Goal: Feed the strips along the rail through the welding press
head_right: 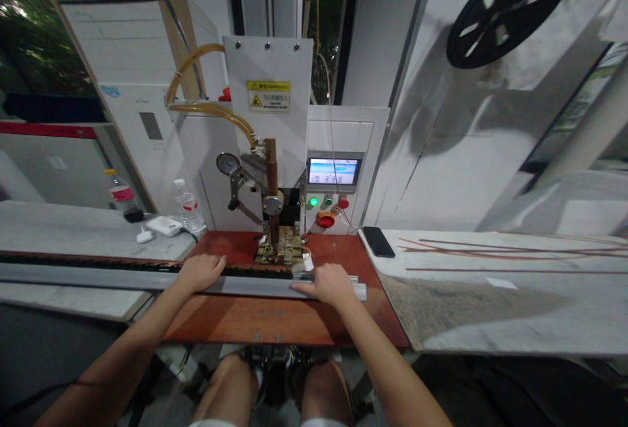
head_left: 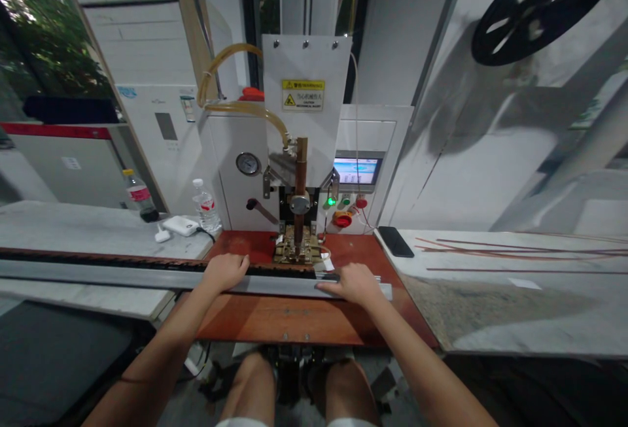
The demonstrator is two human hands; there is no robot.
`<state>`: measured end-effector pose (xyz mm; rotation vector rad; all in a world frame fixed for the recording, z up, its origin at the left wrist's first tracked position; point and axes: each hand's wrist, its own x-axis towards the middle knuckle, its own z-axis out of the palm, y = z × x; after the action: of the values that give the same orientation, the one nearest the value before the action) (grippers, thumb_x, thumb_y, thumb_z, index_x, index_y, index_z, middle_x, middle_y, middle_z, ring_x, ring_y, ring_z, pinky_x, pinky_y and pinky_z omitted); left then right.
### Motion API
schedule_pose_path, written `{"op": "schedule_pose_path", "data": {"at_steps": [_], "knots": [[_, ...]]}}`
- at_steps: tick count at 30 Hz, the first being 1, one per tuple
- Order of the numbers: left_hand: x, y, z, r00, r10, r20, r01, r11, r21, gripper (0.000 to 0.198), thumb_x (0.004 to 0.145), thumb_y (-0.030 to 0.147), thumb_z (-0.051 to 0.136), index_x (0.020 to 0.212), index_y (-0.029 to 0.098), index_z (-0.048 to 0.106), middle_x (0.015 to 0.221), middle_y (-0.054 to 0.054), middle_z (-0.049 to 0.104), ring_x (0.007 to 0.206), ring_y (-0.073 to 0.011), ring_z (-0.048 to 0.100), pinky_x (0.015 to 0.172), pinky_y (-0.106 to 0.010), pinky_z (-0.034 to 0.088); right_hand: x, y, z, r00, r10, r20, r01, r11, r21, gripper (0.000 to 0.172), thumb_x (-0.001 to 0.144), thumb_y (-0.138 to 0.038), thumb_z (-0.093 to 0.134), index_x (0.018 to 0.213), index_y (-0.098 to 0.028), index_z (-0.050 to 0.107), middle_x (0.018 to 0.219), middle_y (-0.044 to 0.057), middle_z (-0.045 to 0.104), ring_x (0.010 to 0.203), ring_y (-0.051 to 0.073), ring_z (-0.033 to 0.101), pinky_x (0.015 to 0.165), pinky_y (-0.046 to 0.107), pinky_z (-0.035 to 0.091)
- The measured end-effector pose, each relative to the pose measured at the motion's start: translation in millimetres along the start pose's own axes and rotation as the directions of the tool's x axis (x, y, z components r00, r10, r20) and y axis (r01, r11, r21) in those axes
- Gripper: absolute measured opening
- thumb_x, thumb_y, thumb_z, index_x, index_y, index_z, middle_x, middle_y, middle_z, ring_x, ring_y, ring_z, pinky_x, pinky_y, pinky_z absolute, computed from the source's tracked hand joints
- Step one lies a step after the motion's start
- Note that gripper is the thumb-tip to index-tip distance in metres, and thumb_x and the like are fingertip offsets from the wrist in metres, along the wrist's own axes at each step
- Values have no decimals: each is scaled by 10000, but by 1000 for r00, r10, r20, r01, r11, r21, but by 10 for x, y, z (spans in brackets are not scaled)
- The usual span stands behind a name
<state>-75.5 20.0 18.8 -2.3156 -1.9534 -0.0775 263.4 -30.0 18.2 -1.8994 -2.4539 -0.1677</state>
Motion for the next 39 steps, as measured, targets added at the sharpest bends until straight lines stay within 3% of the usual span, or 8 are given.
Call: {"op": "schedule_pose_path", "data": {"at_steps": [11, 22, 25, 30, 34, 36, 39], "knots": [[108, -36, 19, 998, 0, 65, -1, 1000, 9, 639, 888, 468, 160, 862, 152, 714, 915, -158, 702, 877, -278, 650, 763, -387, 460, 48, -1, -62, 1000, 9, -8, -9, 1000, -17, 921, 696, -858, 122, 729, -166, 728, 749, 174, 688, 745, 271, 646, 700, 327, 429], [121, -35, -19, 997, 18, 68, -16, 999, -29, 639, 882, 486, 170, 837, 152, 713, 906, -156, 701, 865, -268, 648, 754, -367, 451, 69, 12, -55, 1000, 7, -16, -8, 1000, -26, 864, 711, -847, 160, 708, -188, 720, 745, 150, 693, 738, 248, 647, 701, 303, 426], [109, -35, -13, 999, 52, 16, -51, 997, -51, 604, 890, 470, 185, 839, 161, 701, 916, -141, 694, 872, -259, 634, 756, -360, 442, 62, 10, -57, 1000, 4, -12, -5, 1000, -27, 878, 714, -844, 148, 731, -181, 723, 754, 157, 693, 748, 245, 644, 710, 304, 422], [8, -7, -26, 974, 139, -178, -159, 982, -101, 489, 905, 410, 243, 869, 187, 677, 885, -97, 670, 899, -210, 586, 838, -325, 398, 59, 6, -74, 1000, 1, -9, -1, 999, -42, 888, 711, -846, 133, 748, -181, 721, 754, 153, 692, 748, 249, 646, 692, 303, 422], [-137, -53, -5, 944, 243, -223, -273, 955, -116, 475, 851, 560, 350, 988, 216, 649, 979, -86, 647, 944, -211, 555, 870, -325, 377, 77, 18, -69, 1000, -26, -12, 26, 998, -51, 883, 713, -844, 146, 767, -175, 719, 752, 155, 690, 752, 253, 650, 684, 300, 423], [-193, -92, 20, 926, 291, -242, -320, 943, -93, 608, 744, 665, 459, 1130, 214, 592, 1061, -102, 623, 986, -238, 542, 877, -343, 373, 87, 34, -56, 999, -32, -18, 31, 998, -53, 854, 720, -838, 172, 781, -180, 713, 753, 151, 690, 756, 254, 650, 690, 300, 420], [-232, -123, 65, 911, 317, -264, -343, 937, -60, 779, 616, 728, 550, 1190, 202, 544, 1094, -119, 608, 1005, -268, 539, 879, -362, 373, 78, 65, -31, 998, -52, -23, 51, 997, -60, 812, 720, -834, 220, 834, -188, 699, 762, 140, 689, 755, 254, 645, 695, 305, 413]]}}
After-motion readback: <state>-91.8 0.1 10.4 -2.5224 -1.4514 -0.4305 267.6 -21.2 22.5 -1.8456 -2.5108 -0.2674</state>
